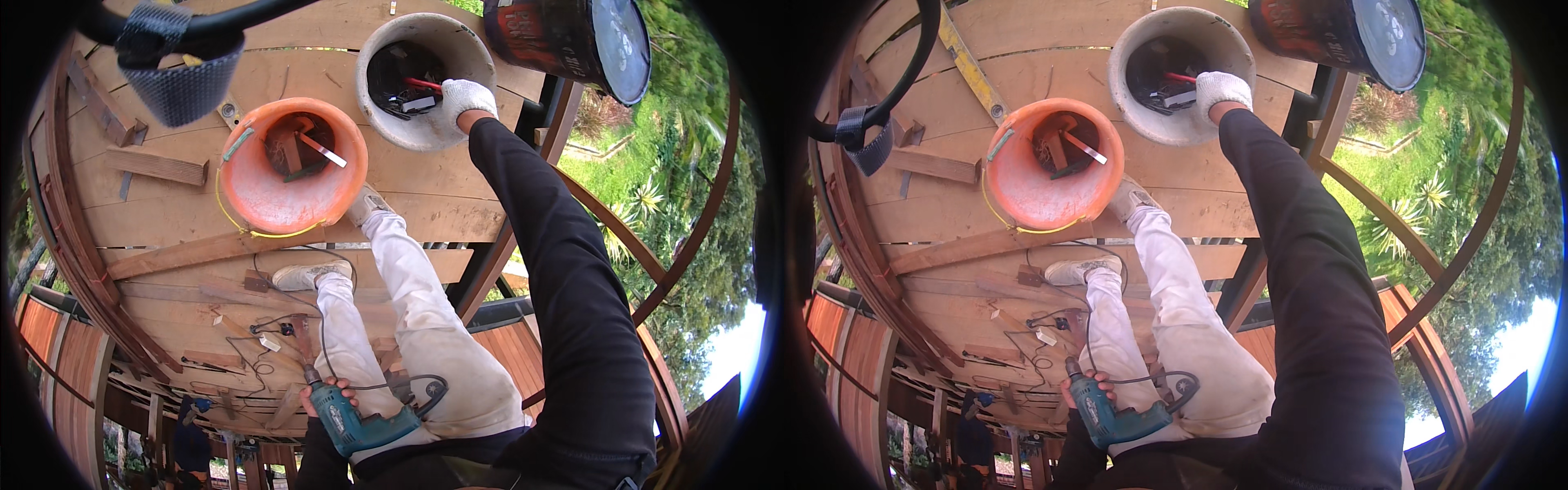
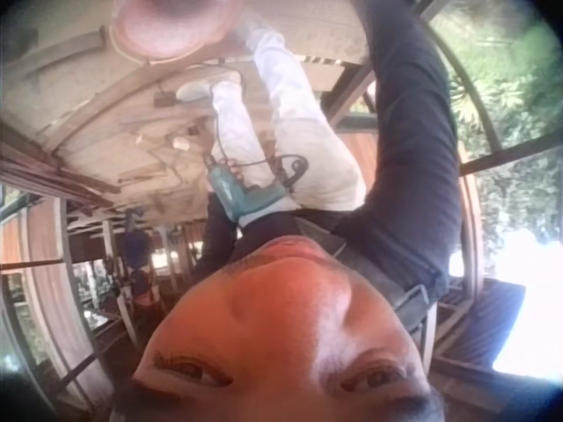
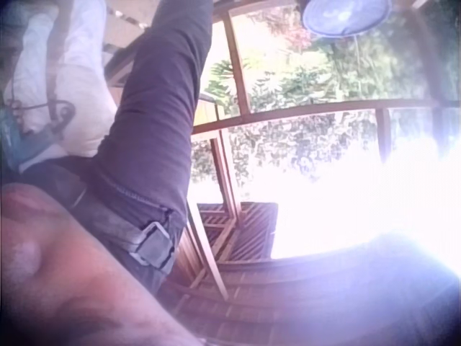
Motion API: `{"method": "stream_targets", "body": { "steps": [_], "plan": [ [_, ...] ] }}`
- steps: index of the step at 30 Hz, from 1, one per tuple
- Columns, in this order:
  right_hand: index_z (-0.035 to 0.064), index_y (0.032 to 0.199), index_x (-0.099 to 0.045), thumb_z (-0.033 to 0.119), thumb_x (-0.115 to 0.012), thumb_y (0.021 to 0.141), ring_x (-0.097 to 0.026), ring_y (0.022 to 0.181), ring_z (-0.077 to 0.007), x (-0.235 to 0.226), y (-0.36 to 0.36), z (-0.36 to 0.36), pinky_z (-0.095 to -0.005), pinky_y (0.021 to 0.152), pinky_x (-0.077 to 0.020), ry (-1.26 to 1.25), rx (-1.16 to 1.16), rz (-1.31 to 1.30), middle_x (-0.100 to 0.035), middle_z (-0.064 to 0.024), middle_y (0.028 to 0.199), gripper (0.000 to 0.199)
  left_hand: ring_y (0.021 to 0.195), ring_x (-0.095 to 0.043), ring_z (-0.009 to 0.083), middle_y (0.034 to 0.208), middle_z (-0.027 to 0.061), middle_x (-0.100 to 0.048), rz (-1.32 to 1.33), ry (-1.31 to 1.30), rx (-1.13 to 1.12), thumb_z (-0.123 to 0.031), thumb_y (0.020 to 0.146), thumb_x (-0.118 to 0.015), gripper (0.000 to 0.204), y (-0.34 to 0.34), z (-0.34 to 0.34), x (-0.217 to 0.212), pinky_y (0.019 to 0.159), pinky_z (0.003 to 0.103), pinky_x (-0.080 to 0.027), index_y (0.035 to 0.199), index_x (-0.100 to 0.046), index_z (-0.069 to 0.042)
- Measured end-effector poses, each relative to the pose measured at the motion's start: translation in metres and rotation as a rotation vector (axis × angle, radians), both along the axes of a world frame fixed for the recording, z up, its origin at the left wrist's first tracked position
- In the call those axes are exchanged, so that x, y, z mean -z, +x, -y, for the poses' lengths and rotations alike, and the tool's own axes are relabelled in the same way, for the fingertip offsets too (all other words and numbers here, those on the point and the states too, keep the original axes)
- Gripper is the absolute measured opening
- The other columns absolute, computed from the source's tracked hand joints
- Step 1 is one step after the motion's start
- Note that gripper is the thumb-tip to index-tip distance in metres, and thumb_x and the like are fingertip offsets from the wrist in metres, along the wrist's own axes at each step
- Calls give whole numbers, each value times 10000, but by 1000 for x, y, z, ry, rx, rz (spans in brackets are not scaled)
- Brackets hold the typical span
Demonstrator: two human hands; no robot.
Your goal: The person measures and marks wooden planks using a try square and pencil, then positions and secures them onto a metal frame. The person also uses a hand saw to cut wood and a power drill to fasten components.
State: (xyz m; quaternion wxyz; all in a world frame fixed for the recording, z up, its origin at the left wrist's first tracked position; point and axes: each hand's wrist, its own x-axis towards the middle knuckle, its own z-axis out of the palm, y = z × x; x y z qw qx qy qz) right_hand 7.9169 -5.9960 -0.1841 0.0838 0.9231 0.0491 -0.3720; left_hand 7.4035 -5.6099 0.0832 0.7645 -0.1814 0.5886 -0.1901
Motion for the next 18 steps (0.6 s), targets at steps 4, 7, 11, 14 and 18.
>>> {"method": "stream_targets", "body": {
  "steps": [4, 7, 11, 14, 18],
  "plan": [
    [107, 1146, -756, 202, -536, 988, -726, 1066, -346, -2, 9, 36, -463, 890, -582, -59, 97, 55, -752, -153, 1133, 287, 1040, -540, 275, 1150, 97, -522, -6, -16, -3, -516, 810, -713, 526, 1, 1, 3, 945, 500, -469, 1132, -645, -107],
    [89, 1111, -723, 209, -532, 985, -730, 1013, -360, -19, -11, 21, -486, 850, -579, 67, 16, 61, -753, -174, 1053, 258, 1037, -541, 273, 1146, 96, -522, -10, -16, -7, -515, 808, -715, 522, 2, 3, 4, 939, 497, -472, 1129, -647, -110],
    [68, 1093, -720, 185, -524, 976, -739, 972, -364, -26, -49, -26, -468, 842, -581, 189, -82, -60, -753, -193, 1037, 256, 1037, -541, 273, 1144, 95, -522, -18, -29, -7, -518, 810, -716, 522, 8, 3, 4, 941, 492, -474, 1130, -649, -112],
    [75, 1115, -738, 174, -527, 972, -741, 983, -361, 3, -48, -37, -463, 851, -584, 174, -67, -88, -756, -191, 1066, 273, 1038, -542, 274, 1148, 95, -523, -23, -22, 4, -524, 814, -713, 522, 7, 2, 3, 944, 491, -476, 1129, -652, -112],
    [87, 1185, -740, 206, -615, 954, -749, 1008, -343, 7, -2, -15, -451, 881, -593, 126, -4, -108, -768, -173, 1070, 289, 1062, -545, 270, 1175, 95, -529, 13, -2, 0, -530, 817, -712, 536, 1, 0, 1, 963, 509, -469, 1151, -650, -116]
  ]
}}
